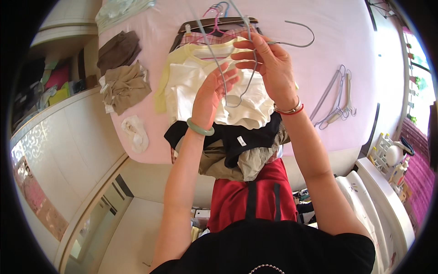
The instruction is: The person removes several garments from hangers and places the empty hangers on the bed. They then fold a pair of khaki shorts and a black t-shirt by hand, smoothing the fabric and stacking the folded items on the bed.
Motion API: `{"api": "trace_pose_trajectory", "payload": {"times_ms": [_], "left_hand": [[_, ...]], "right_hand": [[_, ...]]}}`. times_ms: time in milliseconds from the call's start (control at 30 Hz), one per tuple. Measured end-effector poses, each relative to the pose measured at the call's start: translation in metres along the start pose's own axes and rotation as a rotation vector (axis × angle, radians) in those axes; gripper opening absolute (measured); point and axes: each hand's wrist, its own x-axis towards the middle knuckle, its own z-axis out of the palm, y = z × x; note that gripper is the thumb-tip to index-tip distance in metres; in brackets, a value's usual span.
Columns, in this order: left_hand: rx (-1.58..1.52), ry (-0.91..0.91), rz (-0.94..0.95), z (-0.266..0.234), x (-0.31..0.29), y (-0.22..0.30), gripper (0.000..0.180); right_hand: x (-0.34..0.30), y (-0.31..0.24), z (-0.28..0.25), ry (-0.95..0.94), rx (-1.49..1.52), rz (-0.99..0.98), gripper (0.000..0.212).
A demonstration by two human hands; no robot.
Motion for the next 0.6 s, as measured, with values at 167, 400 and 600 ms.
{"api": "trace_pose_trajectory", "payload": {"times_ms": [167, 400, 600], "left_hand": [[0.035, -0.021, -0.138, 0.032, -0.002, -0.066, 0.054], [0.214, -0.168, -0.337, 0.119, 0.004, -0.193, 0.057], [0.12, -0.266, -0.499, 0.179, 0.022, -0.256, 0.063]], "right_hand": [[-0.025, 0.0, -0.086, 0.291, 0.105, 0.092, 0.039], [-0.101, 0.013, -0.281, 0.692, 0.141, 0.114, 0.028], [-0.136, 0.035, -0.399, 0.854, 0.153, 0.172, 0.026]]}}
